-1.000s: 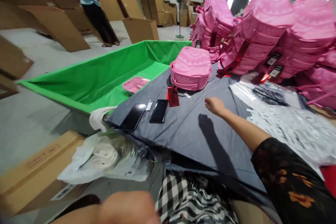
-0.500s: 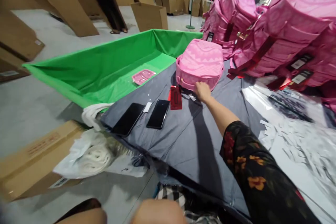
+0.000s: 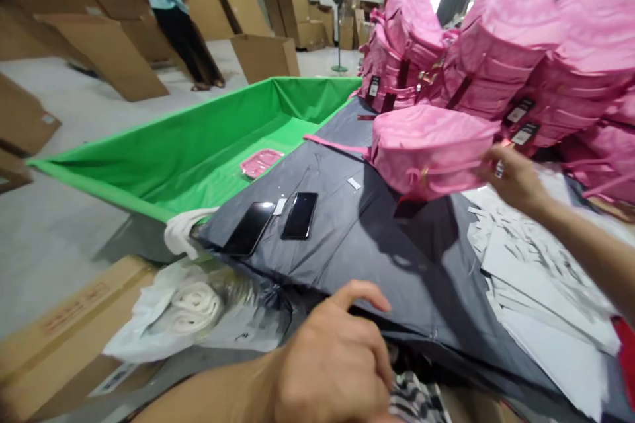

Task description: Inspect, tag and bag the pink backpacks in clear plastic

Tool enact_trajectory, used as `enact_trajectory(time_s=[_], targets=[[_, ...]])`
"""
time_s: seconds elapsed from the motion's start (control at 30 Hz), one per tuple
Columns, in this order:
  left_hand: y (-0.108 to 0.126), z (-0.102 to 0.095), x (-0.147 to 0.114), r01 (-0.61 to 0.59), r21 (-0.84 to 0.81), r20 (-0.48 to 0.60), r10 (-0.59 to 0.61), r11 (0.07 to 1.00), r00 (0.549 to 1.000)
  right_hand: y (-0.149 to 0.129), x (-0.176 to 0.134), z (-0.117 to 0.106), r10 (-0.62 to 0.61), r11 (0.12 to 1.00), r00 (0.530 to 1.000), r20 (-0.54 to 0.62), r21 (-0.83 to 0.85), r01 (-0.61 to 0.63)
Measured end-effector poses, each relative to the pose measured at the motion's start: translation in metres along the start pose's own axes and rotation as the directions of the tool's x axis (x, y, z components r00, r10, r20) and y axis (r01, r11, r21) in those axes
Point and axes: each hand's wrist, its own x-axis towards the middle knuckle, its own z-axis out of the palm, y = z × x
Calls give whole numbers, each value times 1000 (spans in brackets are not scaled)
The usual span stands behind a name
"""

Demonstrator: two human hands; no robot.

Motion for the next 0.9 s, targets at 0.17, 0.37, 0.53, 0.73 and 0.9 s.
enact_trajectory(time_s=[0.17, 0.37, 0.53, 0.73, 0.9], targets=[[-23, -4, 13, 147, 299, -273, -63, 943, 960, -55, -190, 39, -24, 973, 995, 96, 231, 1], [-70, 51, 14, 103, 454, 381, -297, 885, 876, -128, -321, 65, -123, 935, 970, 210, 353, 43], [-87, 53, 33, 210, 447, 698, -486, 870, 526, -70, -333, 17, 200, 850, 979, 48, 489, -198], [-107, 38, 75, 152, 352, 767, -378, 923, 519, 28, -309, 22, 591, 803, 785, 188, -50, -593], [-128, 68, 36, -11, 501, 797, -457, 865, 396, 15, -293, 70, 627, 779, 698, 345, -299, -551]])
